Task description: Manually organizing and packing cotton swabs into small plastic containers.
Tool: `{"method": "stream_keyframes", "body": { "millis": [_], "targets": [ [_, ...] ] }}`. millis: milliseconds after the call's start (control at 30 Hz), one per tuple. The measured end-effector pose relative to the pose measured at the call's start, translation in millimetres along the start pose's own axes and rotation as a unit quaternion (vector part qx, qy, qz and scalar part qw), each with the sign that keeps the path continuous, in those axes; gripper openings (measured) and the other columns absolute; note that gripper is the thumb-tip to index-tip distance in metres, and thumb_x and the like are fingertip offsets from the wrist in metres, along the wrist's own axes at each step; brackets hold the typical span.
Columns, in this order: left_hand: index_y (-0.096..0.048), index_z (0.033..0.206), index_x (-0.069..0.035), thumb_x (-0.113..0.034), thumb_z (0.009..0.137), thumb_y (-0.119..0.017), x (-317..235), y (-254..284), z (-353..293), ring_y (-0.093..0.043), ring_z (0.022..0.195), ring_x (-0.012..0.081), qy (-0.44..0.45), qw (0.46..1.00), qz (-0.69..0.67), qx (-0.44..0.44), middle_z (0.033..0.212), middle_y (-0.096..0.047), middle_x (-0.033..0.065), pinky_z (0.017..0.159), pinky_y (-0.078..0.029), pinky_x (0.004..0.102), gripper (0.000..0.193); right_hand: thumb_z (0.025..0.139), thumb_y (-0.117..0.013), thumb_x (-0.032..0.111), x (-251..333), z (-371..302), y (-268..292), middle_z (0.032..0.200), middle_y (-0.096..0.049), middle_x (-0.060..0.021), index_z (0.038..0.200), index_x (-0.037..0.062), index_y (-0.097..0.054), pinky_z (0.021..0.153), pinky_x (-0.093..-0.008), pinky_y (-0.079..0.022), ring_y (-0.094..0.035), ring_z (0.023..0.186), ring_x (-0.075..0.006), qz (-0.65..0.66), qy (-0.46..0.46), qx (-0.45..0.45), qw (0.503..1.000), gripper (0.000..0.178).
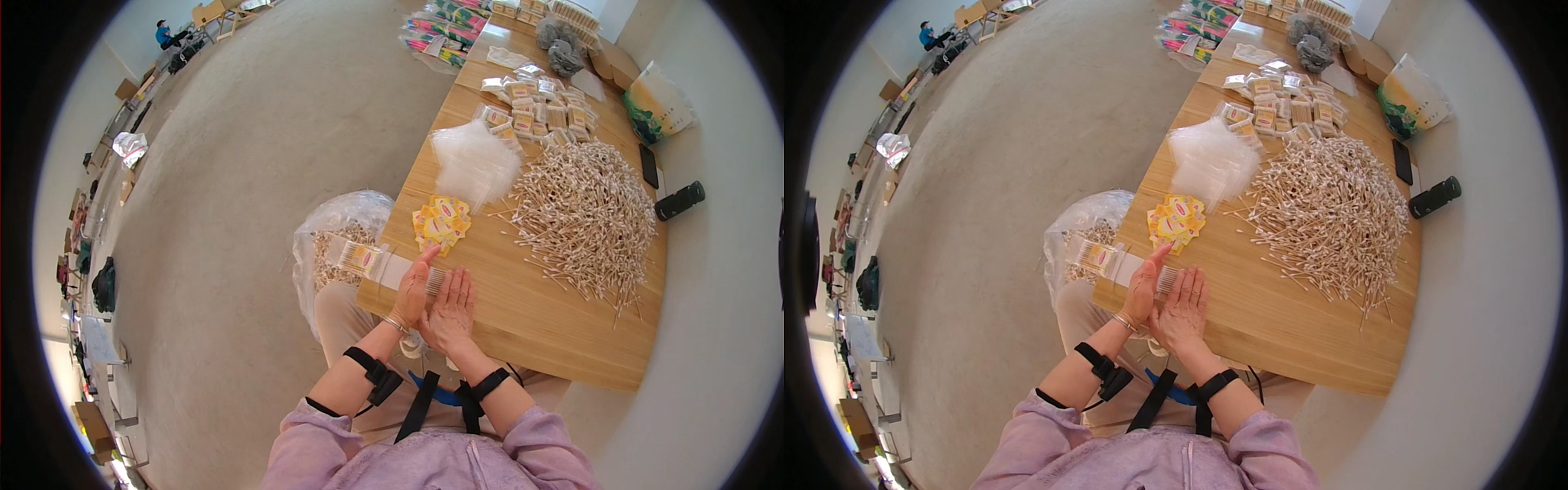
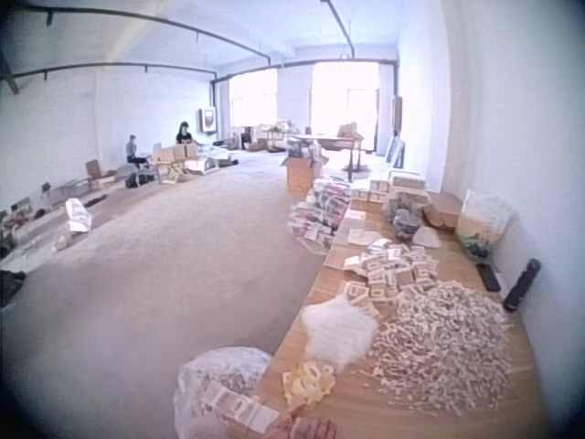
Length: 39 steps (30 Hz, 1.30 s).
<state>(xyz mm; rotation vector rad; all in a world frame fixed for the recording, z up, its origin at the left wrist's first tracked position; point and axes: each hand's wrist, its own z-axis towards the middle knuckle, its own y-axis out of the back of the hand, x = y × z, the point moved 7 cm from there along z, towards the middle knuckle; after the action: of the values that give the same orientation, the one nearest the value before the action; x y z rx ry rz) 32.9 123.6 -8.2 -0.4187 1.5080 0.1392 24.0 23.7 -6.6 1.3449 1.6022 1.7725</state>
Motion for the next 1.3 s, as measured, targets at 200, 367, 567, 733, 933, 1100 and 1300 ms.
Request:
{"method": "stream_keyframes", "body": {
  "millis": [200,367,567,733,933,1100,1300],
  "targets": [
    [-0.045,0.134,0.003,-0.049,0.100,-0.030,-1,0,-7,-0.034,0.135,0.0238,0.001,1.000,-0.025,-0.002,0.140,-0.045,0.0158,0.112,-0.022,0.0337,0.064,0.081,-0.054,0.042,5,-14,5,0.151,-0.005,-0.0302,0.142,-0.0123,-0.011,0.115,-0.0495,0.003,0.003,0.142,-0.0431,0.001,0.039,0.003,0.999,0.092],
    [-0.045,0.134,0.003,-0.049,0.100,-0.030,-6,12,-8,-0.035,0.134,0.0234,0.010,1.000,-0.012,0.000,0.140,-0.045,0.0156,0.112,-0.022,0.0335,0.064,0.084,-0.049,0.046,22,-8,-2,0.150,-0.004,-0.0324,0.142,-0.0131,-0.009,0.114,-0.0511,0.002,0.002,0.141,-0.0464,-0.030,0.029,0.035,0.998,0.092],
    [-0.037,0.138,0.004,-0.045,0.101,-0.030,-15,44,1,-0.028,0.138,0.0218,0.024,0.999,-0.026,0.004,0.144,-0.039,0.0140,0.115,-0.017,0.0344,0.062,0.084,-0.049,0.047,48,12,-16,0.151,-0.004,-0.0311,0.142,-0.0126,-0.013,0.115,-0.0505,0.003,0.004,0.142,-0.0445,-0.021,0.047,0.000,0.999,0.091],
    [-0.040,0.136,0.004,-0.042,0.102,-0.028,-19,49,-5,-0.029,0.138,0.0221,-0.011,0.998,0.066,0.004,0.140,-0.043,0.0138,0.115,-0.017,0.0347,0.059,0.084,-0.049,0.046,53,8,-22,0.151,-0.003,-0.0304,0.143,-0.0124,-0.012,0.115,-0.0508,0.003,0.004,0.142,-0.0444,-0.009,0.054,-0.001,0.999,0.091],
    [-0.039,0.136,0.004,-0.042,0.102,-0.028,-15,61,3,-0.027,0.139,0.0222,0.032,0.999,0.017,0.005,0.144,-0.039,0.0132,0.116,-0.015,0.0354,0.059,0.084,-0.048,0.046,61,18,-19,0.151,-0.004,-0.0306,0.143,-0.0122,-0.011,0.115,-0.0508,0.003,0.003,0.142,-0.0449,-0.007,0.046,0.027,0.999,0.091],
    [-0.038,0.137,0.004,-0.045,0.101,-0.028,-19,56,4,-0.025,0.140,0.0220,0.009,0.999,0.025,0.027,0.144,-0.038,0.0135,0.116,-0.014,0.0347,0.061,0.084,-0.048,0.047,59,17,-23,0.151,-0.005,-0.0312,0.143,-0.0118,-0.013,0.115,-0.0507,0.002,0.001,0.142,-0.0450,-0.025,0.035,0.025,0.999,0.091],
    [-0.045,0.134,0.002,-0.046,0.101,-0.028,-17,61,1,-0.030,0.137,0.0242,0.007,1.000,0.014,-0.001,0.142,-0.041,0.0165,0.114,-0.019,0.0344,0.060,0.087,-0.045,0.047,66,11,-20,0.151,-0.004,-0.0307,0.143,-0.0119,-0.012,0.115,-0.0510,0.004,0.003,0.142,-0.0449,-0.011,0.090,0.020,0.996,0.088]
  ]
}}
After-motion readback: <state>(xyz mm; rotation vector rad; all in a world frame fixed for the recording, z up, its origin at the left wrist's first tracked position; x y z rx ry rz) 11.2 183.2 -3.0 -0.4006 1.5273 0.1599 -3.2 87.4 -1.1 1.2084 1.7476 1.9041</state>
